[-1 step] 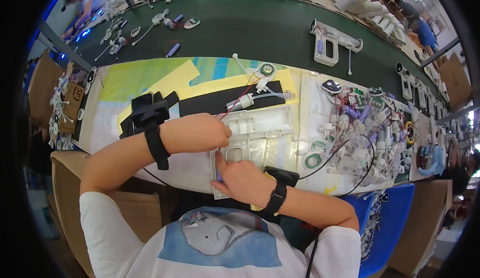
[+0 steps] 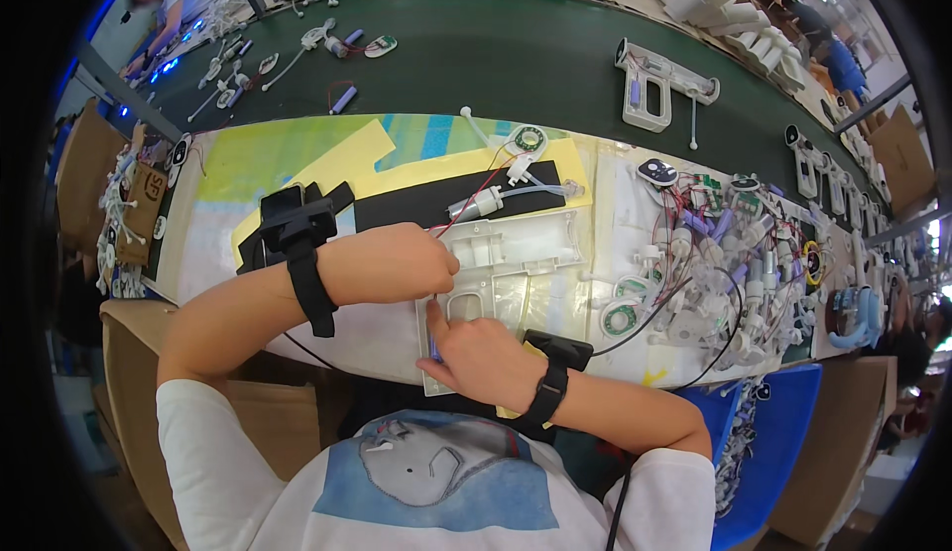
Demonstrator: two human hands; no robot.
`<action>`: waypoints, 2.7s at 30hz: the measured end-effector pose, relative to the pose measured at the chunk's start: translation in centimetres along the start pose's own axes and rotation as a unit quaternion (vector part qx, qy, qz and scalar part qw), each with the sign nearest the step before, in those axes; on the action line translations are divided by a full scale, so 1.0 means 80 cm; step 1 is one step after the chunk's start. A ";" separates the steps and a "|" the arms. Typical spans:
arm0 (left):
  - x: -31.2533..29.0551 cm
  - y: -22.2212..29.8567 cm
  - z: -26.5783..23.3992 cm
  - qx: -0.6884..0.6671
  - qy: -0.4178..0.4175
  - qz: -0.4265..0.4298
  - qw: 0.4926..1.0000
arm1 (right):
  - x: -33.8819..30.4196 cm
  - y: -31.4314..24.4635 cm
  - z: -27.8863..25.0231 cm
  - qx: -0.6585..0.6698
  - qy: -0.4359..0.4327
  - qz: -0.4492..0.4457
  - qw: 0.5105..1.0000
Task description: Assembling electronic components including a motor and battery into a plastic toy gun housing on a production line.
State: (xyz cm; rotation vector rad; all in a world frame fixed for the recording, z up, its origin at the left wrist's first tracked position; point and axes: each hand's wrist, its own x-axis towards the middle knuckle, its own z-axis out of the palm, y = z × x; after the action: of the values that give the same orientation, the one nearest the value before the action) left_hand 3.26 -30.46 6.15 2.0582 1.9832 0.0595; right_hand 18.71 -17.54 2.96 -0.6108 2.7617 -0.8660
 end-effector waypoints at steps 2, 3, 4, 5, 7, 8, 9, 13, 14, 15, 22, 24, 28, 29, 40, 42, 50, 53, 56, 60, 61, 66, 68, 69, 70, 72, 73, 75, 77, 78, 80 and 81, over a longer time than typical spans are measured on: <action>0.002 0.002 -0.005 0.027 -0.028 -0.001 0.999 | 0.000 0.000 0.000 -0.004 -0.004 0.000 1.000; 0.003 0.002 -0.006 0.043 -0.034 0.011 0.998 | -0.001 0.000 0.000 -0.003 -0.005 0.001 1.000; 0.003 0.002 -0.008 0.061 -0.042 0.021 0.997 | -0.001 -0.001 -0.001 -0.005 -0.004 -0.001 1.000; 0.001 0.002 -0.008 0.061 -0.043 0.021 0.997 | -0.001 -0.002 -0.001 -0.006 -0.002 -0.002 1.000; -0.003 -0.003 -0.005 0.035 0.026 0.083 0.996 | -0.001 -0.002 -0.002 -0.003 0.000 0.002 1.000; -0.003 -0.006 -0.002 0.036 0.023 0.083 0.996 | -0.001 -0.002 -0.001 -0.001 0.003 0.006 1.000; -0.004 -0.008 0.002 0.032 0.040 0.093 0.994 | 0.000 -0.002 0.000 0.001 0.005 0.006 1.000; -0.001 -0.010 0.001 0.027 0.053 0.100 0.993 | 0.000 0.001 0.000 -0.004 0.005 0.006 1.000; 0.002 -0.011 0.002 0.025 0.054 0.101 0.993 | 0.001 0.002 0.000 -0.018 0.006 0.005 1.000; 0.004 -0.012 0.003 0.015 0.043 0.091 0.995 | 0.001 0.003 0.000 -0.017 0.005 0.007 1.000; 0.010 -0.010 0.000 -0.008 -0.001 0.054 0.999 | 0.006 -0.001 -0.007 -0.044 -0.015 -0.003 0.999; 0.011 -0.005 0.000 0.004 0.010 0.059 0.998 | 0.004 -0.002 -0.009 -0.049 -0.014 -0.001 0.999; 0.000 -0.003 0.012 0.086 0.037 0.062 0.994 | -0.006 -0.007 -0.016 -0.014 0.003 -0.014 1.000; -0.003 0.007 0.007 0.105 0.038 0.032 0.993 | -0.013 -0.013 -0.028 0.016 0.037 -0.049 0.998; 0.011 0.114 0.049 0.059 0.171 -0.230 0.956 | 0.123 0.211 -0.146 -0.133 0.357 0.125 0.916; 0.013 0.104 0.064 -0.019 0.215 -0.269 0.939 | 0.141 0.250 -0.139 -0.118 0.221 0.218 0.943; -0.028 0.069 0.081 -0.042 0.310 -0.299 0.901 | 0.087 0.132 -0.181 -0.107 0.399 0.065 0.909; -0.033 0.068 0.085 -0.073 0.352 -0.287 0.888 | 0.022 0.076 -0.182 -0.012 0.359 0.093 0.929; -0.027 0.068 0.082 -0.060 0.354 -0.289 0.888 | -0.015 0.107 -0.144 -0.132 0.301 0.168 0.929; -0.028 0.064 0.082 -0.038 0.326 -0.290 0.899 | 0.018 0.090 -0.087 -0.183 0.336 -0.031 0.923; -0.027 0.065 0.081 -0.024 0.326 -0.284 0.901 | 0.030 0.082 -0.072 -0.119 0.359 -0.115 0.919; -0.028 0.068 0.075 -0.027 0.328 -0.284 0.901 | 0.051 0.097 -0.069 -0.045 0.169 -0.055 0.983; -0.028 0.073 0.080 -0.067 0.367 -0.278 0.885 | 0.044 0.104 -0.076 0.026 0.119 -0.058 0.991; -0.028 0.072 0.081 -0.070 0.368 -0.281 0.884 | 0.041 0.109 -0.077 0.051 0.104 -0.056 0.992; -0.030 0.072 0.080 -0.071 0.381 -0.276 0.880 | 0.038 0.111 -0.076 0.077 0.089 -0.051 0.992; -0.033 0.074 0.081 -0.077 0.395 -0.272 0.874 | 0.034 0.107 -0.076 0.028 0.069 -0.067 0.995; -0.033 0.071 0.080 -0.060 0.396 -0.266 0.877 | 0.035 0.104 -0.076 0.002 0.078 -0.072 0.994; -0.032 0.071 0.082 -0.045 0.398 -0.259 0.879 | 0.036 0.101 -0.074 -0.025 0.085 -0.075 0.993; -0.032 0.068 0.084 -0.056 0.375 -0.256 0.889 | 0.040 0.100 -0.071 -0.026 0.076 -0.034 0.996; -0.031 0.067 0.083 -0.056 0.375 -0.255 0.890 | 0.042 0.101 -0.071 -0.027 0.076 -0.033 0.996; -0.030 0.069 0.080 -0.044 0.360 -0.261 0.895 | 0.043 0.102 -0.066 -0.071 0.066 -0.026 0.995; -0.027 0.068 0.078 -0.046 0.358 -0.261 0.896 | 0.044 0.101 -0.069 -0.068 0.066 -0.024 0.995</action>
State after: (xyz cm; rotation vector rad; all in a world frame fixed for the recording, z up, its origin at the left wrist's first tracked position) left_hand 9.80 -33.79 1.72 1.4770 2.8188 0.8892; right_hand 11.27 -10.27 2.57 -0.6692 2.9558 -0.7568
